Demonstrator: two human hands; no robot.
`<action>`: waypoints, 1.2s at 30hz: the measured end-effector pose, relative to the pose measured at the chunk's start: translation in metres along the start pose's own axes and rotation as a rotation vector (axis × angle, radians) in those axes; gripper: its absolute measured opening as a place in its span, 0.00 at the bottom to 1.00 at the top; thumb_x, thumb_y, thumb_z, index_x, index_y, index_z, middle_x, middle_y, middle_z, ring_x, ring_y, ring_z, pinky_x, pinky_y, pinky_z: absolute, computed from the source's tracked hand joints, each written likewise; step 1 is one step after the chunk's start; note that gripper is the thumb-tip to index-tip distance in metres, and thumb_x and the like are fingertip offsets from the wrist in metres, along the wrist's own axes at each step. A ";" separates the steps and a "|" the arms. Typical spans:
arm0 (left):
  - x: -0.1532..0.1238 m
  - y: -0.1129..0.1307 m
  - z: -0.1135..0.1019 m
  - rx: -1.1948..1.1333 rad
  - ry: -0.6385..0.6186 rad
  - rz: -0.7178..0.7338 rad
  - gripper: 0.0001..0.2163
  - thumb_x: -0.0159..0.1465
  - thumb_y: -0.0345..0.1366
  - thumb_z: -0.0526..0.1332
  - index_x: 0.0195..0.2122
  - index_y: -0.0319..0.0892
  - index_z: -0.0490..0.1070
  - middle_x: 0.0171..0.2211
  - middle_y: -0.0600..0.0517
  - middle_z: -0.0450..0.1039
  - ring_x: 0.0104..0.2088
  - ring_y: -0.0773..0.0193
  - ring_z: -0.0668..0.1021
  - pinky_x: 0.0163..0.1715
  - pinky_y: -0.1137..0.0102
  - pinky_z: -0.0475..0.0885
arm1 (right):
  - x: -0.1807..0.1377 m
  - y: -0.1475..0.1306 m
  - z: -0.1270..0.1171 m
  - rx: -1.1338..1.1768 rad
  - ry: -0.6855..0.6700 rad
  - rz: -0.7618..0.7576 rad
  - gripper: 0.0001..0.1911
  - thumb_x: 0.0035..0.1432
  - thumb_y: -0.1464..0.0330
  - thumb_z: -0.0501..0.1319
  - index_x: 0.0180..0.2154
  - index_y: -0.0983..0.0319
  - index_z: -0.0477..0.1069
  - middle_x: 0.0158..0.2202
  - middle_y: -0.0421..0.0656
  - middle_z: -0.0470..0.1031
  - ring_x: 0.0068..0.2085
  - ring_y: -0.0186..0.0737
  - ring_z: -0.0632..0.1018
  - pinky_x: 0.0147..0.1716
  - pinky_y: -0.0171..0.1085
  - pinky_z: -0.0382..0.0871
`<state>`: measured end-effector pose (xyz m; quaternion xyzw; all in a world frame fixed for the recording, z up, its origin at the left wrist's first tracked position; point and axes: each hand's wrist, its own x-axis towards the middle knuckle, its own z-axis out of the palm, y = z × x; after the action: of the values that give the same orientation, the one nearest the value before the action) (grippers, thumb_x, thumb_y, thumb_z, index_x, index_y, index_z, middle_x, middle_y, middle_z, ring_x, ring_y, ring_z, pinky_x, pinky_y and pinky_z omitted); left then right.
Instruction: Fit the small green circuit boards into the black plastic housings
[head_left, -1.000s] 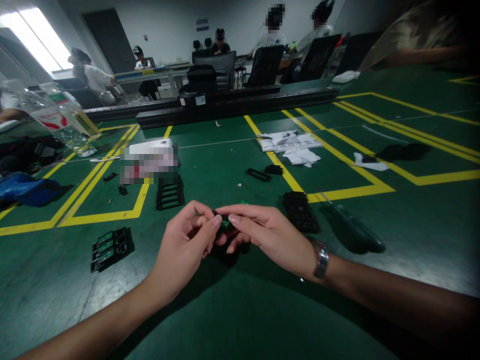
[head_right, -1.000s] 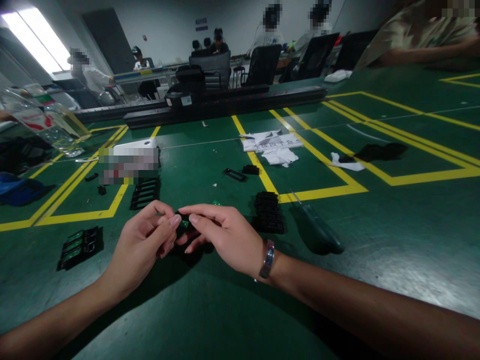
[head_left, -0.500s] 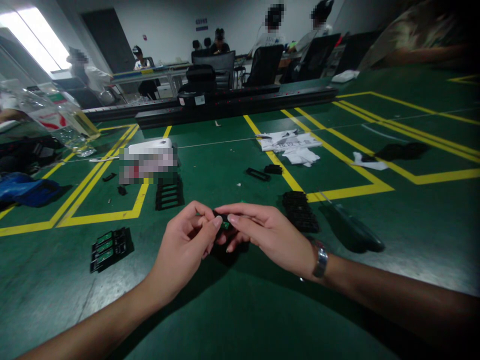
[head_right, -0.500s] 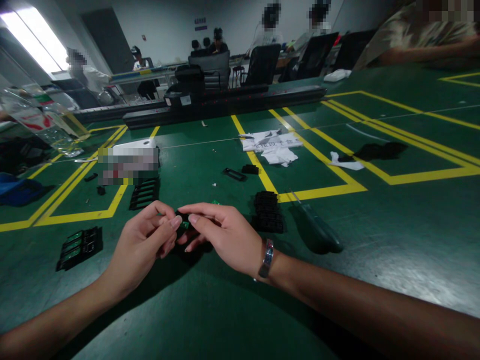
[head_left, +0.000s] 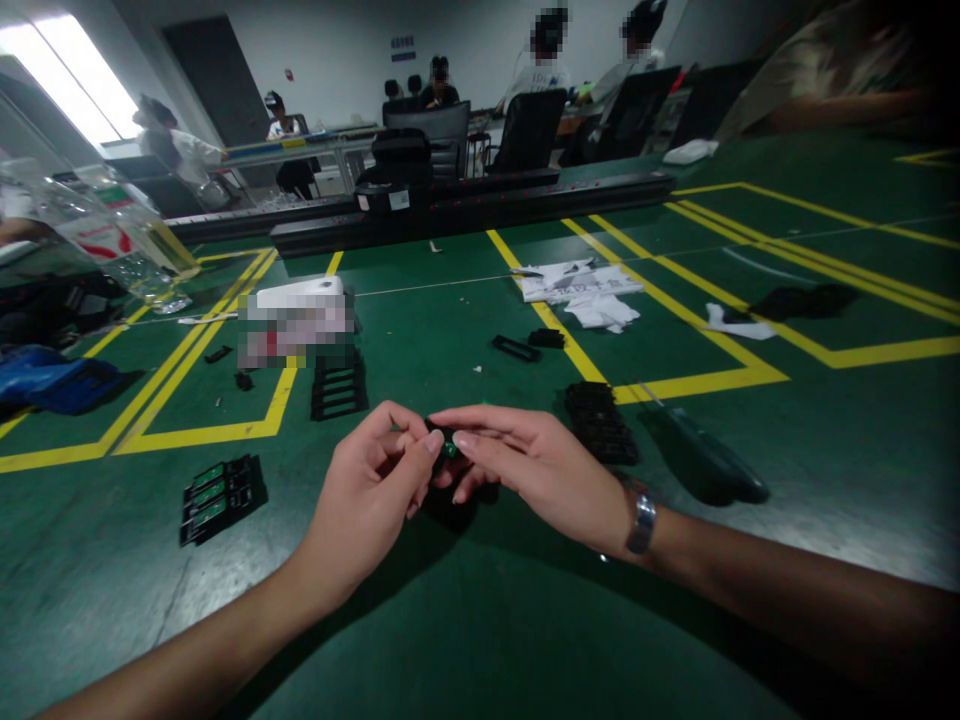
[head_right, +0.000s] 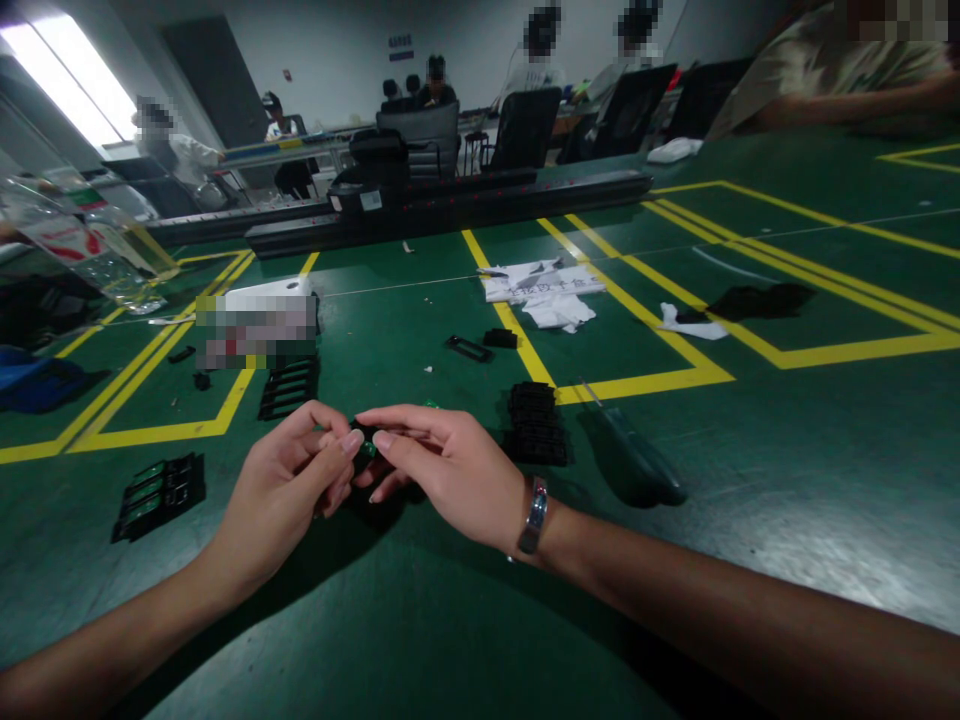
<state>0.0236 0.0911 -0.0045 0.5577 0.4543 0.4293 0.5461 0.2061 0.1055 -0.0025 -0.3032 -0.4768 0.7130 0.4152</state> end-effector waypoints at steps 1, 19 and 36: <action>0.000 0.000 0.000 -0.001 -0.001 0.000 0.11 0.69 0.43 0.63 0.36 0.42 0.64 0.18 0.61 0.65 0.19 0.76 0.66 0.18 0.81 0.60 | 0.000 0.000 0.000 0.002 -0.001 -0.001 0.12 0.66 0.75 0.61 0.51 0.68 0.76 0.34 0.43 0.80 0.33 0.30 0.82 0.32 0.28 0.79; 0.000 0.002 -0.001 0.003 -0.016 0.022 0.10 0.71 0.42 0.61 0.37 0.42 0.65 0.18 0.61 0.63 0.19 0.75 0.66 0.20 0.79 0.62 | 0.000 -0.001 0.002 -0.051 0.014 0.016 0.13 0.66 0.73 0.62 0.51 0.67 0.77 0.32 0.42 0.81 0.31 0.30 0.81 0.31 0.29 0.78; 0.001 0.003 0.000 0.009 -0.007 0.002 0.10 0.70 0.41 0.61 0.37 0.42 0.65 0.18 0.60 0.64 0.19 0.74 0.67 0.19 0.79 0.62 | 0.000 0.000 0.000 -0.125 0.017 0.023 0.17 0.66 0.68 0.63 0.54 0.66 0.77 0.34 0.44 0.81 0.34 0.35 0.82 0.34 0.35 0.79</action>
<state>0.0241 0.0924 -0.0016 0.5622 0.4537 0.4258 0.5448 0.2060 0.1054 -0.0027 -0.3403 -0.5132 0.6839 0.3912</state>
